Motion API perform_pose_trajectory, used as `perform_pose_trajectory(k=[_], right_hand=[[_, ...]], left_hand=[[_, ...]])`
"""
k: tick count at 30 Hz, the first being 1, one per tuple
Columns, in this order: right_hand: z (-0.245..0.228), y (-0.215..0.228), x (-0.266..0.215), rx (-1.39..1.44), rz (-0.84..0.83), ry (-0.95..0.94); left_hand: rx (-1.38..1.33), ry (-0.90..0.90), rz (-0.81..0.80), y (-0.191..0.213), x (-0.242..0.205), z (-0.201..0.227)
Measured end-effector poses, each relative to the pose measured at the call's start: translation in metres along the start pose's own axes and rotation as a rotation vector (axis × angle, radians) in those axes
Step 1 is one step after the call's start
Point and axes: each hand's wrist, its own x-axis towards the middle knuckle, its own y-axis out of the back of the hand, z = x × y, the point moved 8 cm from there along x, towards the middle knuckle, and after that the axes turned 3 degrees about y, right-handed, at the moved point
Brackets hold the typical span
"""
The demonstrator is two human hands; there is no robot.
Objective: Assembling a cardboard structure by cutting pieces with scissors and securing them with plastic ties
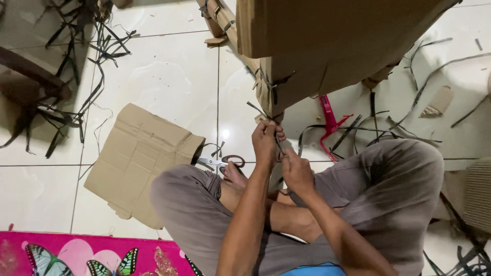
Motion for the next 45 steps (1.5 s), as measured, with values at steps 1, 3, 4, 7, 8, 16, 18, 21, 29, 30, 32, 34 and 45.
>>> perform_pose_trajectory(k=[1,3,4,7,8,16,18,21,29,30,32,34,45], right_hand=[[-0.007,0.001,-0.001,0.008,0.003,-0.005],[-0.018,0.011,0.000,0.060,0.000,0.006],[-0.018,0.010,-0.002,0.056,0.001,0.003],[-0.017,0.008,-0.006,0.029,0.010,0.000],[-0.014,0.005,-0.007,0.022,-0.012,-0.026],[0.031,-0.010,0.009,-0.044,-0.180,0.003],[0.006,0.000,0.032,-0.071,-0.257,0.207],[-0.012,0.033,0.054,-0.862,-0.073,0.797],[0.093,0.064,0.111,-0.598,-0.238,-0.216],[0.091,0.061,0.107,-0.615,-0.259,-0.239],[0.101,0.060,0.111,-0.599,-0.229,-0.225],[0.124,0.051,0.117,-0.584,-0.196,-0.208],[0.052,0.093,0.070,-0.237,-0.152,-0.387]], left_hand=[[0.010,0.001,-0.001,0.003,-0.001,0.004],[0.049,-0.006,-0.014,0.001,-0.004,0.010],[0.047,-0.002,-0.017,0.002,-0.001,0.010],[0.061,-0.024,-0.055,0.002,0.003,0.012],[0.061,-0.033,-0.043,0.002,0.003,0.014],[0.108,-0.072,0.029,-0.002,-0.025,0.029],[0.234,-0.137,0.097,0.005,-0.032,0.044],[0.299,-0.193,0.137,0.001,-0.044,0.053],[0.333,-0.203,0.169,0.004,-0.055,0.055],[0.355,-0.201,0.171,0.006,-0.059,0.056],[0.330,-0.182,0.178,0.009,-0.063,0.056],[0.302,-0.168,0.184,0.011,-0.064,0.054],[0.258,-0.142,0.290,0.027,-0.066,0.048]])
